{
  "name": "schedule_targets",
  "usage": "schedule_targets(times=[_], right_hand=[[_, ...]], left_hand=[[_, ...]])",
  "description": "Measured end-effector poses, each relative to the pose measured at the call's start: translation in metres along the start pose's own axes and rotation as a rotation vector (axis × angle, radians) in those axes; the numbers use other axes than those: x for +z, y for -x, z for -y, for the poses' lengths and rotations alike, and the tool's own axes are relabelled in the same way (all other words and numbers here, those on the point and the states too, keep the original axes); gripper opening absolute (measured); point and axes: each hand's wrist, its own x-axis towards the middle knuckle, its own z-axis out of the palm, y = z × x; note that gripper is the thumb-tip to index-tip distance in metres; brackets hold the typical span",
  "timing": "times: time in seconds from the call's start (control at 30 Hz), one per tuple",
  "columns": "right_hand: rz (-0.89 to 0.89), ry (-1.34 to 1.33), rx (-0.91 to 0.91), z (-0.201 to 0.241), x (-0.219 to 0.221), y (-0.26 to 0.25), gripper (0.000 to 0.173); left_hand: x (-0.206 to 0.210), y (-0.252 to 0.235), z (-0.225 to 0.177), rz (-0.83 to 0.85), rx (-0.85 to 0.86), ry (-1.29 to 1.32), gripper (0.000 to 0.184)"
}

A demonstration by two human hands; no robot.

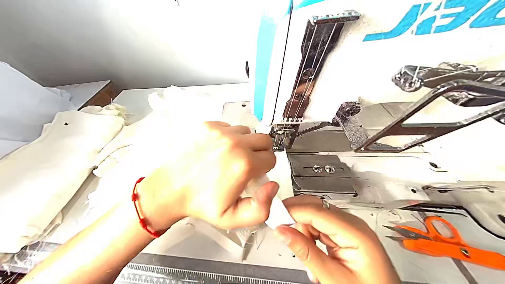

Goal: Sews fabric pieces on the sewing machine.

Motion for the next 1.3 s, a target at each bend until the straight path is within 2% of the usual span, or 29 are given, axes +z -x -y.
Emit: schedule_targets(times=[0.1, 0.13, 0.17, 0.23, 0.27, 0.4, 0.57, 0.9, 1.1, 1.23, 1.3], right_hand=[[-0.024, 0.005, -0.010, -0.007, 0.002, 0.007, 0.018], [-0.040, 0.017, -0.027, -0.006, 0.002, 0.006, 0.018], [-0.059, 0.042, -0.043, -0.004, 0.002, 0.006, 0.018], [-0.086, 0.108, -0.061, 0.003, 0.001, 0.008, 0.018], [-0.091, 0.140, -0.060, 0.006, 0.001, 0.010, 0.016], [-0.108, 0.214, -0.052, 0.002, 0.005, 0.018, 0.013], [-0.205, 0.313, -0.097, -0.012, 0.004, -0.001, 0.015], [-0.208, 0.385, -0.078, -0.012, 0.002, -0.008, 0.016], [-0.256, 0.471, -0.078, -0.020, 0.005, -0.018, 0.017], [-0.158, 0.477, -0.054, -0.007, -0.011, 0.004, 0.021], [-0.157, 0.578, -0.055, 0.000, -0.032, 0.031, 0.018]], left_hand=[[0.007, 0.009, -0.005, -0.064, 0.032, 0.041, 0.060], [0.011, 0.010, -0.007, -0.065, 0.046, 0.015, 0.060], [0.016, 0.012, -0.009, -0.042, 0.054, -0.040, 0.050], [0.026, 0.017, -0.013, -0.020, 0.033, -0.164, 0.020], [0.028, 0.020, -0.017, -0.024, 0.004, -0.212, 0.017], [0.028, 0.028, -0.036, -0.002, -0.104, -0.352, 0.026], [0.033, 0.020, -0.024, -0.031, -0.157, -0.375, 0.025], [0.035, 0.017, -0.017, -0.051, -0.176, -0.390, 0.026], [0.036, 0.011, -0.004, 0.003, -0.166, -0.407, 0.026], [0.039, 0.011, -0.006, -0.005, -0.182, -0.418, 0.025], [0.041, 0.011, -0.006, -0.006, -0.190, -0.414, 0.023]])
